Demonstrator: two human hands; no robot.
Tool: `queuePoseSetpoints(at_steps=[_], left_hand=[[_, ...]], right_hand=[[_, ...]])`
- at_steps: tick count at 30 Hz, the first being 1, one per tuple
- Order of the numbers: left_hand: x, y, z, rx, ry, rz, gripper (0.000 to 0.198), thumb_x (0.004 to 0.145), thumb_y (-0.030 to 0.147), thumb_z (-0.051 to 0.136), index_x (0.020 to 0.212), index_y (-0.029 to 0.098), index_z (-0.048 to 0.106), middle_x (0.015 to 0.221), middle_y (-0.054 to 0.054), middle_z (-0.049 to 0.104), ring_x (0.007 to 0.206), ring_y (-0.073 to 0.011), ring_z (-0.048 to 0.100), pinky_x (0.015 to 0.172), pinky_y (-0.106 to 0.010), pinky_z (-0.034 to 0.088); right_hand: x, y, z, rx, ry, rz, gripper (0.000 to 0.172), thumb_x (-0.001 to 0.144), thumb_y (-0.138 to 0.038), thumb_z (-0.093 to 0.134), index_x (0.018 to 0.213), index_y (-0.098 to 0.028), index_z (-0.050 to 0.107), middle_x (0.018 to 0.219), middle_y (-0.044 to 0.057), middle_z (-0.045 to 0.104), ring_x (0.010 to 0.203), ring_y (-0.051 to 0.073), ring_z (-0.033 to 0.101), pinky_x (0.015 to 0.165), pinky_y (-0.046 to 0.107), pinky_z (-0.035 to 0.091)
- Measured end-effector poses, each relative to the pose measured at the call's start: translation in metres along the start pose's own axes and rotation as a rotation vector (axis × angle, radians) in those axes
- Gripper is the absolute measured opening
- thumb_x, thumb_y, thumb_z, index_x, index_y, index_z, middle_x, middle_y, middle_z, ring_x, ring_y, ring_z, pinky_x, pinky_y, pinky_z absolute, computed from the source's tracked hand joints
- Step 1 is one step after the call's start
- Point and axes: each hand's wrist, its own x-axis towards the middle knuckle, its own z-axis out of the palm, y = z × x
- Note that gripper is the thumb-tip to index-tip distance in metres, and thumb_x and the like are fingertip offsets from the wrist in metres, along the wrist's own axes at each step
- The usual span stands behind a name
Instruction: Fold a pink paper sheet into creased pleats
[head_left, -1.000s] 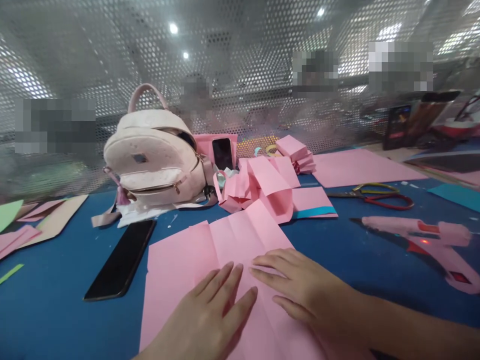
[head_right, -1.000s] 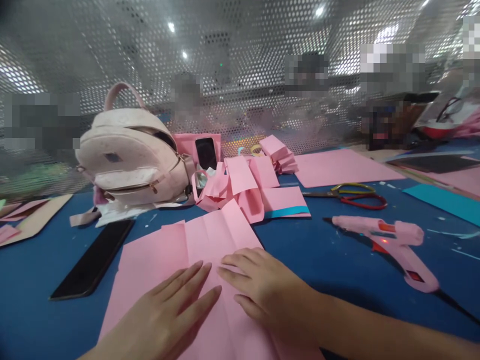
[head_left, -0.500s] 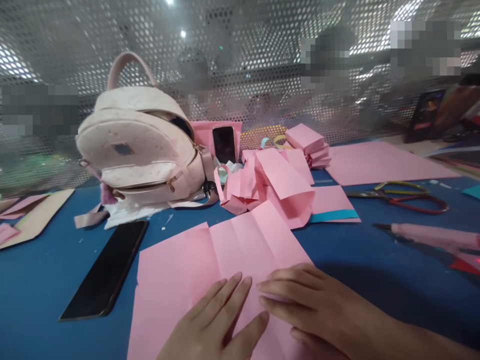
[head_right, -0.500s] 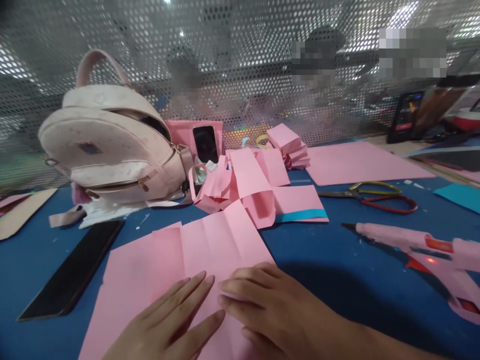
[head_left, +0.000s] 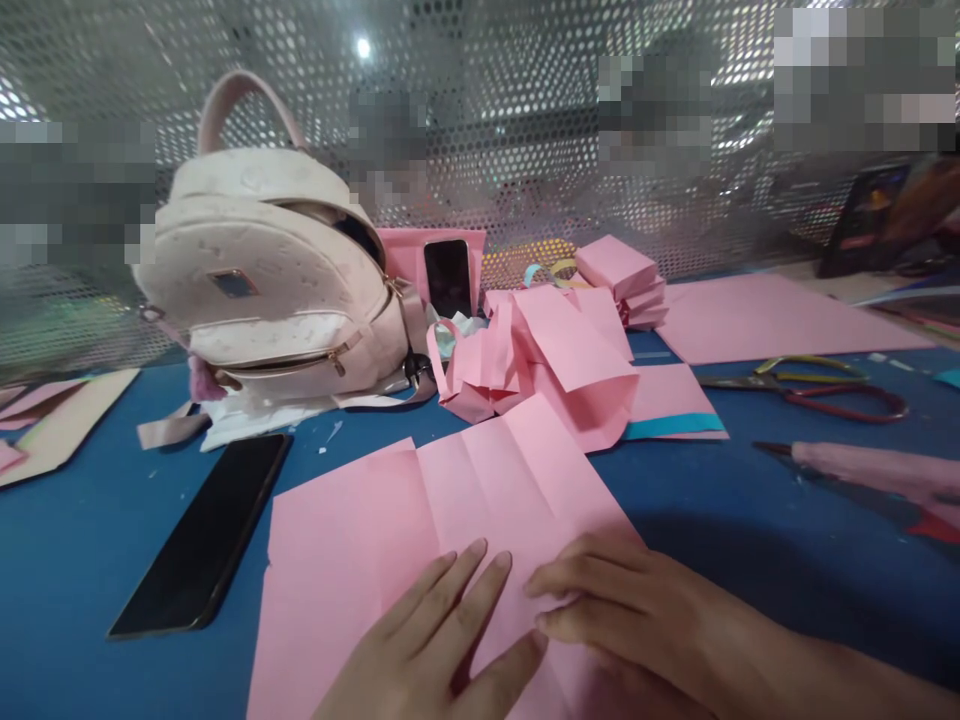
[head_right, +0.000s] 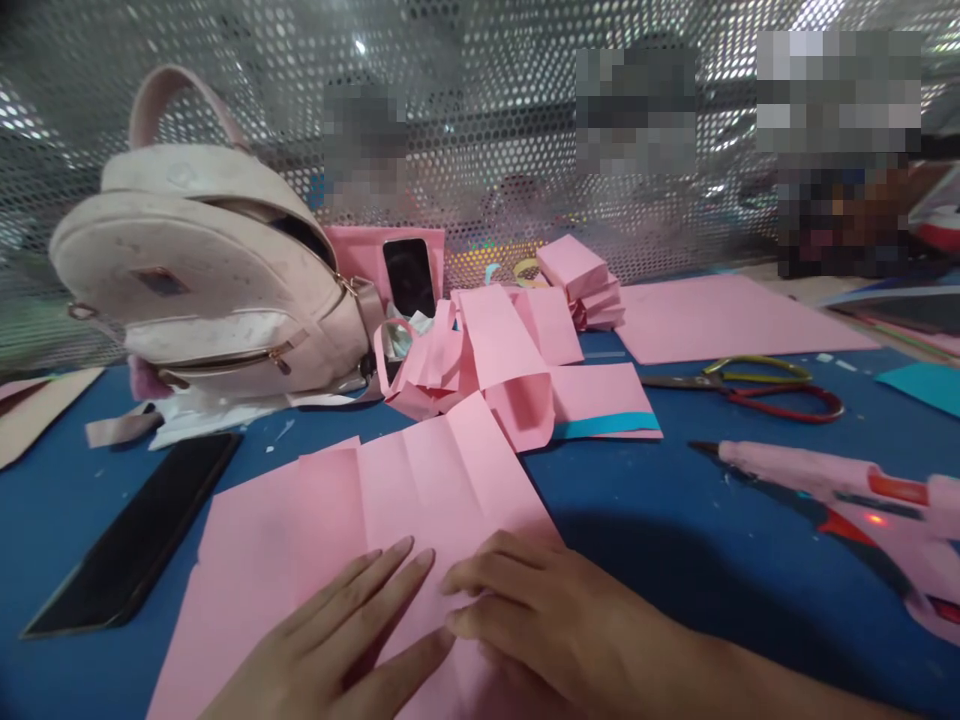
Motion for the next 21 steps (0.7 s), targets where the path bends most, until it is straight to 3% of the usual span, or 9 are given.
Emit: queuePoseSetpoints(at_steps=[7, 13, 21], left_hand=[[-0.002, 0.001, 0.002, -0.069, -0.020, -0.002, 0.035, 0.100, 0.019, 0.043, 0.124, 0.023, 0.069, 0.126, -0.019, 0.067, 0.120, -0.0361, 0.060, 0.089, -0.047, 0.059], [0.000, 0.003, 0.000, -0.116, -0.041, -0.011, 0.053, 0.082, 0.004, 0.042, 0.128, 0.017, 0.065, 0.130, -0.021, 0.064, 0.122, -0.0368, 0.059, 0.089, -0.048, 0.060], [-0.001, 0.005, -0.006, -0.207, -0.130, -0.025, 0.053, 0.084, 0.005, 0.043, 0.134, 0.014, 0.057, 0.147, -0.020, 0.049, 0.138, -0.0351, 0.045, 0.100, -0.052, 0.054]], right_hand=[[0.014, -0.008, 0.019, 0.122, 0.263, 0.203, 0.021, 0.096, -0.008, 0.039, 0.104, -0.023, 0.050, 0.098, 0.003, 0.063, 0.091, 0.015, 0.061, 0.087, 0.029, 0.050], [0.019, -0.006, 0.026, 0.118, 0.272, 0.218, 0.012, 0.101, -0.015, 0.039, 0.100, -0.022, 0.048, 0.094, 0.002, 0.061, 0.084, 0.016, 0.057, 0.080, 0.030, 0.047], [0.027, -0.014, 0.022, 0.030, 0.237, 0.205, 0.022, 0.095, -0.006, 0.036, 0.092, -0.020, 0.053, 0.089, 0.002, 0.063, 0.083, 0.016, 0.059, 0.074, 0.028, 0.047]])
